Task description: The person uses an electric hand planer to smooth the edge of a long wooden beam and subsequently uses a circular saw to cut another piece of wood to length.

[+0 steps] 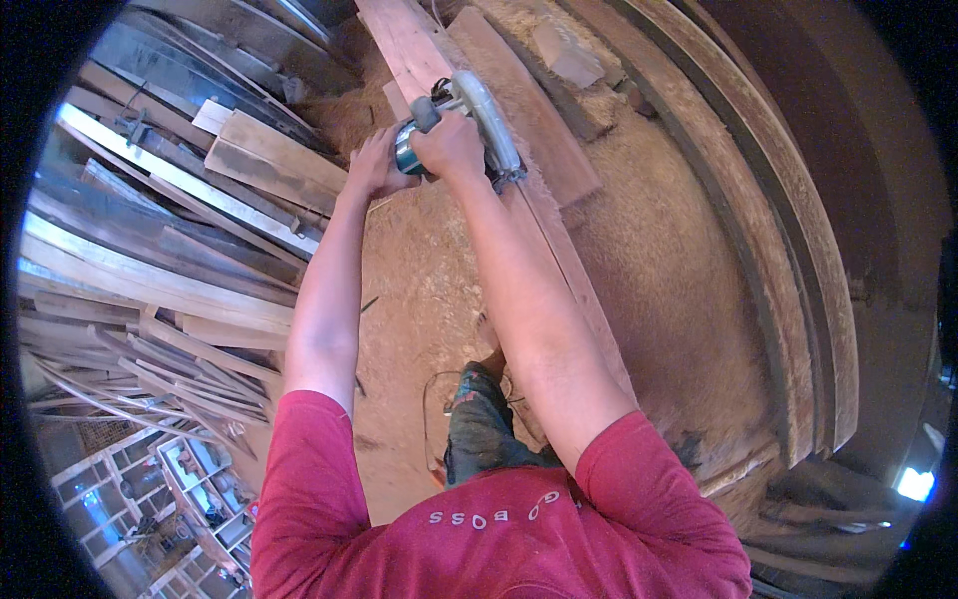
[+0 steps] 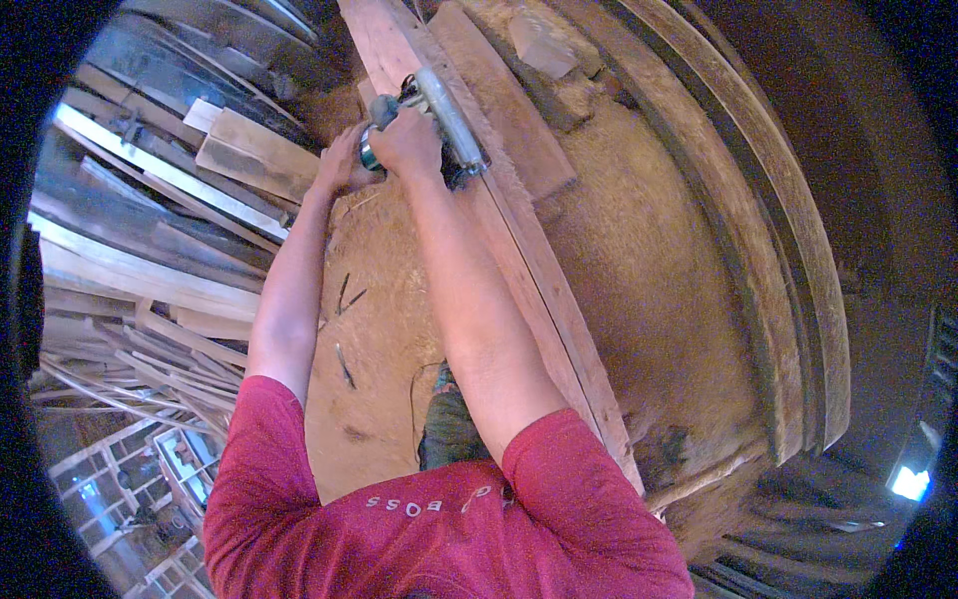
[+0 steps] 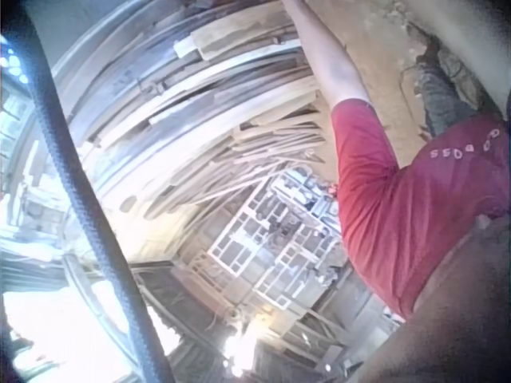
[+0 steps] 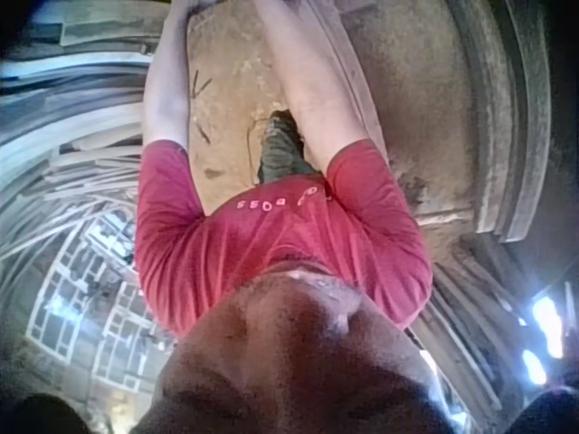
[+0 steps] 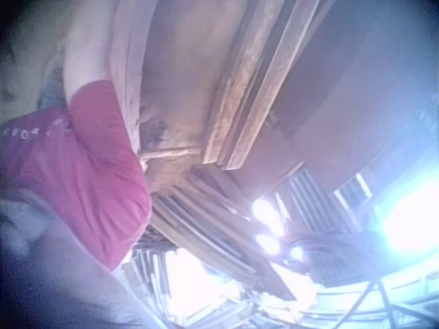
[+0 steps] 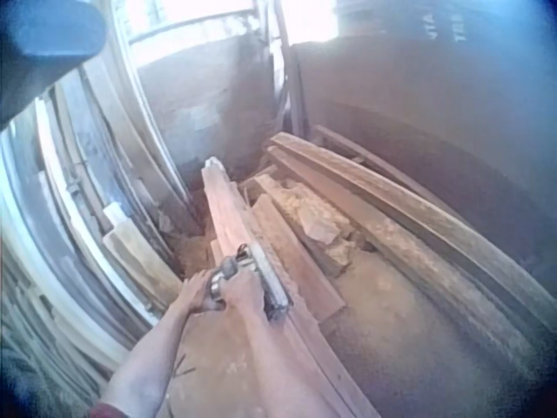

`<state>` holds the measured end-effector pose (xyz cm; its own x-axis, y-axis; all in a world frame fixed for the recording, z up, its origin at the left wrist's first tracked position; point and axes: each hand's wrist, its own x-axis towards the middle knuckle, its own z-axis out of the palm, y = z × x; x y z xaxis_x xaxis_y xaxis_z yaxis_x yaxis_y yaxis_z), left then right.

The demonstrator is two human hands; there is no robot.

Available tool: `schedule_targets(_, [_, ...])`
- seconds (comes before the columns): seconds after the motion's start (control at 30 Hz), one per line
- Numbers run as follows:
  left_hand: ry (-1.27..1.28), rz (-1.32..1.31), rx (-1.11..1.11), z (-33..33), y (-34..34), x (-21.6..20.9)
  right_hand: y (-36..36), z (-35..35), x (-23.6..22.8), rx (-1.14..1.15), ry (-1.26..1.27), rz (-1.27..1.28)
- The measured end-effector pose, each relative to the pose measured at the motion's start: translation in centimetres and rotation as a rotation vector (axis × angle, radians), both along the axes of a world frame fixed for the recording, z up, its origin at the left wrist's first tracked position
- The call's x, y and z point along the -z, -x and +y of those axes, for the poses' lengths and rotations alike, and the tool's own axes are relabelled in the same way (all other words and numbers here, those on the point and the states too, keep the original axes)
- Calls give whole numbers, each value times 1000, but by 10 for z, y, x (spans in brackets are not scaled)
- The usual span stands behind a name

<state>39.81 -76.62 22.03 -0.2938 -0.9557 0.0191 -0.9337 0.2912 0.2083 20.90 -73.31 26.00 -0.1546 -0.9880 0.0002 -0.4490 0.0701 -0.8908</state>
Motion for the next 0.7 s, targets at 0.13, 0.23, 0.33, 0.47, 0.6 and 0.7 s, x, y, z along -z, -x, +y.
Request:
schedule_targets(0.13, [30, 70, 51, -16, -16, 3, -10, -8, -4, 9, 34, -14])
schedule_targets(0.23, [14, 36, 36, -15, -9, 1, -9, -14, 2, 22, 38, 4])
schedule_targets(0.33, [39, -15, 33, -18, -12, 4, -13, -23, 10, 7, 26, 6])
schedule_targets(0.47, [55, 1, 43, -28, -11, 8, -15, -36, 18, 6, 39, 37])
schedule_targets(0.6, [60, -83, -14, -27, -4, 10, -16, -38, 20, 26, 23, 111])
schedule_targets(0.7, [108, 6, -21, -22, 11, 9, -14, -40, 13, 18, -10, 102])
